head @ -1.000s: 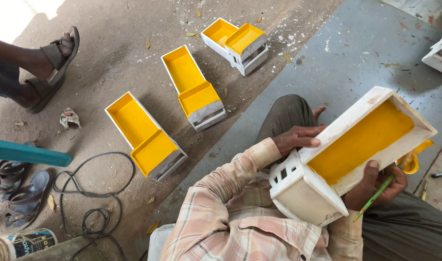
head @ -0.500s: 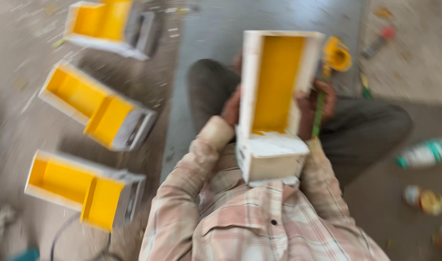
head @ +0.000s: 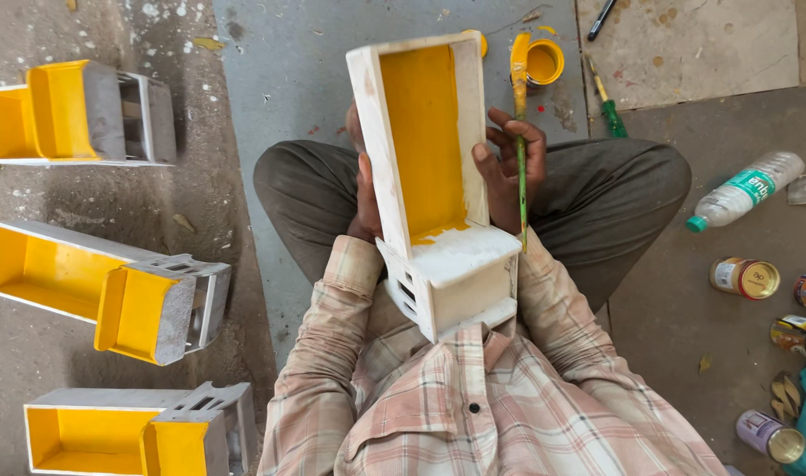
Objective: The person paints the interior of a white plastic housing yellow using a brush. They repeatedly dip the brush into a paint can and apply the paint to the inside surfaces of the part.
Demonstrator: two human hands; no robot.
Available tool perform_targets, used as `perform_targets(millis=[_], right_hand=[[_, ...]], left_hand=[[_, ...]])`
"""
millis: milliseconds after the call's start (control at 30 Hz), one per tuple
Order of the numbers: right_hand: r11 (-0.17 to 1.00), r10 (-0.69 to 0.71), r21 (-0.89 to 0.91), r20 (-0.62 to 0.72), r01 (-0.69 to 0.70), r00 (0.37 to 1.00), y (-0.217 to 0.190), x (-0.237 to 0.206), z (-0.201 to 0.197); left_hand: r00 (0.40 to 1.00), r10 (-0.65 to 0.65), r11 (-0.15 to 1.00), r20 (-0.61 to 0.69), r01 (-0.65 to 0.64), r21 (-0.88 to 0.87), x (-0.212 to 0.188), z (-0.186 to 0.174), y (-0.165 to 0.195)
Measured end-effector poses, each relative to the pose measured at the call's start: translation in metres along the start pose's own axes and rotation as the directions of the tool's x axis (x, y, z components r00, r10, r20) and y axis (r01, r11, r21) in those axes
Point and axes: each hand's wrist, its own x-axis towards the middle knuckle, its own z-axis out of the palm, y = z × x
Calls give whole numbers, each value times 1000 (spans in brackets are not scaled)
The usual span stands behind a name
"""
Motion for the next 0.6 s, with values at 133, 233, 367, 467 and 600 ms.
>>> perform_targets(millis=[133,233,367,467,600], right_hand=[[992,119,-20,-171,-124,978,20,25,-18],[988,126,-56,-266,-146,956,24,51,-42],[985,87,-125,-261,-122,962,24,90,-72],[985,81,-127,-240,-114,967,25,119,-93],[964,43,-247,-228,-100,973,28,160,-123]], left_hand=[[997,57,997,-55,-54,49,36,-2,18],[989,101,994,-110,-95,60,61,3,28],[974,133,965,-181,-86,249,93,6,46],[990,12,994,-138,4,111,117,-1,61],[985,96,978,-143,-66,199,147,-13,72]])
